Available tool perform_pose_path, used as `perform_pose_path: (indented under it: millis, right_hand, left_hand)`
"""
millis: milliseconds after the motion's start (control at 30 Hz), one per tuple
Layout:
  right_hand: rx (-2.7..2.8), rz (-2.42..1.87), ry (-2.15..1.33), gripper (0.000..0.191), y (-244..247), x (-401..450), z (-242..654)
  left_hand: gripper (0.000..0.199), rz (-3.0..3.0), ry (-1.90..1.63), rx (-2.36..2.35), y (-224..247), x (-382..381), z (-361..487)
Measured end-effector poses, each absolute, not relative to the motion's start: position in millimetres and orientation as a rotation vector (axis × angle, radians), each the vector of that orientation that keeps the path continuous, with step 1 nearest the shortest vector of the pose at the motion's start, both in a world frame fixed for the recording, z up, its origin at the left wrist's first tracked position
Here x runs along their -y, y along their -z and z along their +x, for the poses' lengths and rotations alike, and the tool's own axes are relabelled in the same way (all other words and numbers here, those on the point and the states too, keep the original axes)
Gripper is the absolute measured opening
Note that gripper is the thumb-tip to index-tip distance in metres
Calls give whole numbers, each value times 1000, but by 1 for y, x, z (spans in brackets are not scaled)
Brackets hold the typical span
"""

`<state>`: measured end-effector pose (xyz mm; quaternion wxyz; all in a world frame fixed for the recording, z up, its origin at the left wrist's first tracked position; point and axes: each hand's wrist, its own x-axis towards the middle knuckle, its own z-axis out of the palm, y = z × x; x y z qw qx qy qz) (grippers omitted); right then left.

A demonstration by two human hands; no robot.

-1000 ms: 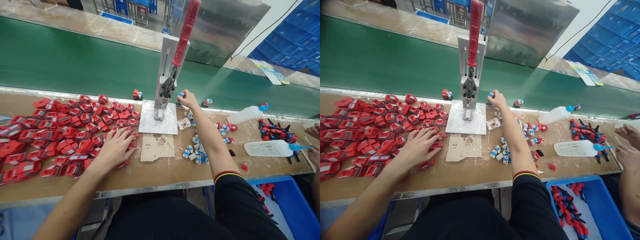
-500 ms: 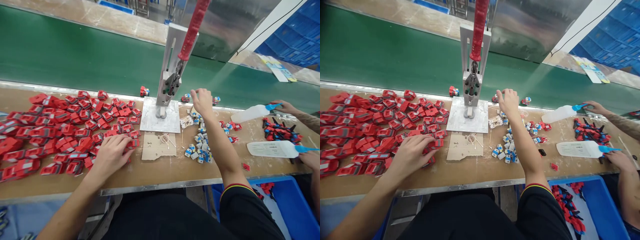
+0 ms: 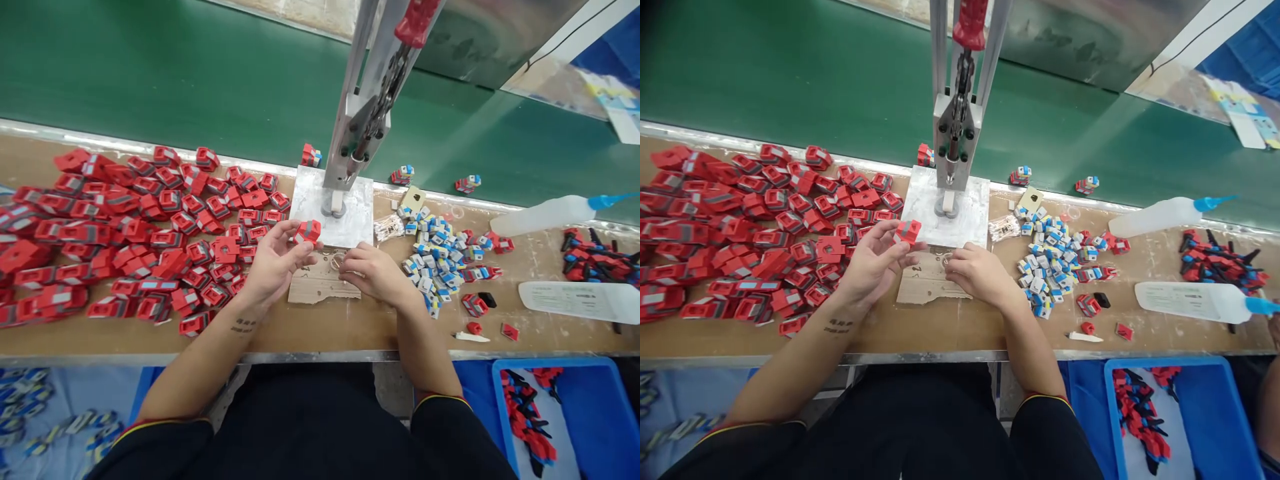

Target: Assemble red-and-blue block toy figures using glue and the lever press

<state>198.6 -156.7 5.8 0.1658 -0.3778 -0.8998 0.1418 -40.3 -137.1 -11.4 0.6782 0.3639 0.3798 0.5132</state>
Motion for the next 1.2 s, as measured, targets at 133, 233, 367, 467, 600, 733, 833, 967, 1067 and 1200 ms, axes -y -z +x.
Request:
perform_pose_path:
  millis: [133,233,367,467,600,733,833,967,1067,1200]
  right_hand:
    - [2363,-1087,-202,18,6,158,194]
    - [2283,-1078,-139,17,14,159,189]
    - [2199,-1089,-273,14,20,159,185]
    - [2139,-1110,-389,12,18,160,188]
    - [1890,-1133,-512,9,5,164,199]
    - [1435,-1007,-540,20,-7,168,198]
    - [1323,-909,-594,26,-9,171,184]
    - [1360,-888,-675,23,-6,174,166]
    - [1379,-918,-699,26,-3,175,163]
    - [1413,-998,-684,33,-2,174,163]
  left_hand:
    - [61,793,-1195,-892,29,144,-42]
    - [58,865,-1230,-925,37,147,-43]
    - [53,974,-1231,-919,40,150,-41]
    - [49,1032,-1242,-941,39,152,-41]
    - [47,1149,-1234,-980,35,155,-42]
    - [40,1292,-1289,-932,33,160,-37]
    - [36,1377,-1282,-881,32,166,-33]
    - [32,1378,-1198,-863,27,171,-31]
    - [32,1371,-1178,-875,24,171,-31]
    - [30,1371,-1187,-876,22,170,-32]
